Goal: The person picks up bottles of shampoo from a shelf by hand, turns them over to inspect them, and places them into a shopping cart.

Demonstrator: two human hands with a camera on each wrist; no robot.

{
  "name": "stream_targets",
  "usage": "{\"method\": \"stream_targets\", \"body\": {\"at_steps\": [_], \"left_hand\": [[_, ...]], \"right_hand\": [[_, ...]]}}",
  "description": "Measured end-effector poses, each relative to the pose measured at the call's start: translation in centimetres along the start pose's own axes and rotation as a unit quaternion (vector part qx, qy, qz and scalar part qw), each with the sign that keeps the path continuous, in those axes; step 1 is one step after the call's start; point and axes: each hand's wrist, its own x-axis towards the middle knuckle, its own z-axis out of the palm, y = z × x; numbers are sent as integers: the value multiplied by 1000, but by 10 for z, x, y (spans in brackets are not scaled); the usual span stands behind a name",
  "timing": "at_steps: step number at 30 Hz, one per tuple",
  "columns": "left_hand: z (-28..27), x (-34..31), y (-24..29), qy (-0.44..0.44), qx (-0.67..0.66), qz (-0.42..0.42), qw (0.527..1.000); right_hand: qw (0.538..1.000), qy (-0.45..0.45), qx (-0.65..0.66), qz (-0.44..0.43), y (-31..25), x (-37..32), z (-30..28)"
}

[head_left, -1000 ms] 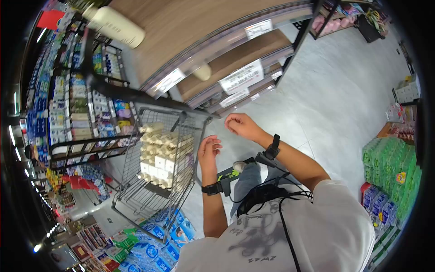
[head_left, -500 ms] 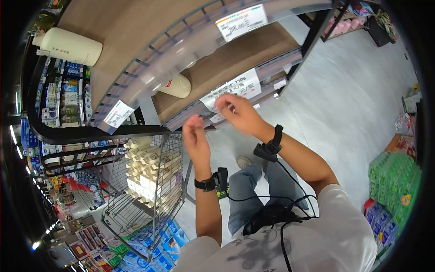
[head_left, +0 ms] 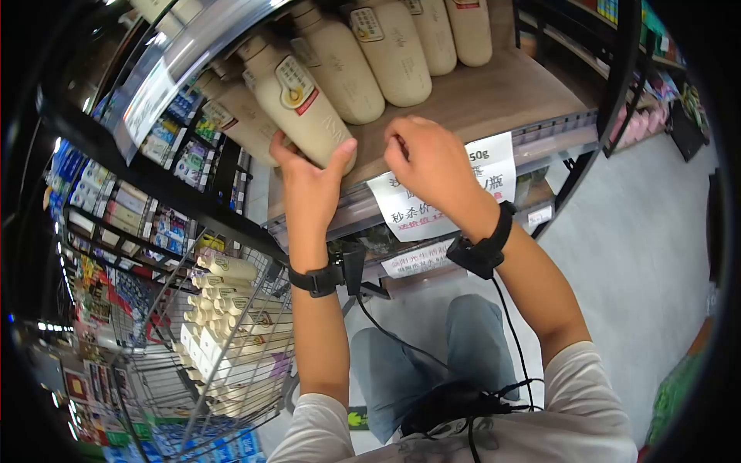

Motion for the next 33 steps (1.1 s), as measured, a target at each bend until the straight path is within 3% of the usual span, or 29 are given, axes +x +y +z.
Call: {"method": "stream_targets", "body": {"at_steps": [5, 9, 18, 21, 22, 25, 27, 28, 30, 32, 33], "left_hand": [[-2, 3, -3, 6, 29, -50, 998], [-3, -1, -6, 17, 39, 16, 999], [-15, -3, -20, -112, -111, 63, 985], [-20, -10, -21, -108, -41, 163, 980], [-20, -13, -15, -117, -56, 147, 981], [-26, -27, -1, -118, 9, 140, 983], [-26, -30, 7, -122, 1, 129, 984], [-26, -30, 7, -123, 0, 135, 983], [-29, -27, 9, -116, 2, 157, 981], [-31, -25, 8, -120, 5, 191, 974], [-34, -27, 14, -124, 59, 179, 974]], "right_hand": [[997, 11, -44, -58, 10, -6, 8], [999, -10, -21, -49, 6, -3, 0], [999, -21, -27, -29, -4, 0, -3], [998, -52, -28, -24, -6, 3, -6], [998, -22, -23, -50, -6, 2, -3], [991, -119, -27, -55, -13, -1, -19], [990, -65, -26, -124, 12, -7, -7], [990, -84, -5, -110, 12, -7, -8], [991, -41, 59, -110, 15, -10, -4], [979, -79, 183, -33, 5, -5, -6], [984, -93, 137, -58, 2, -1, -11]]}}
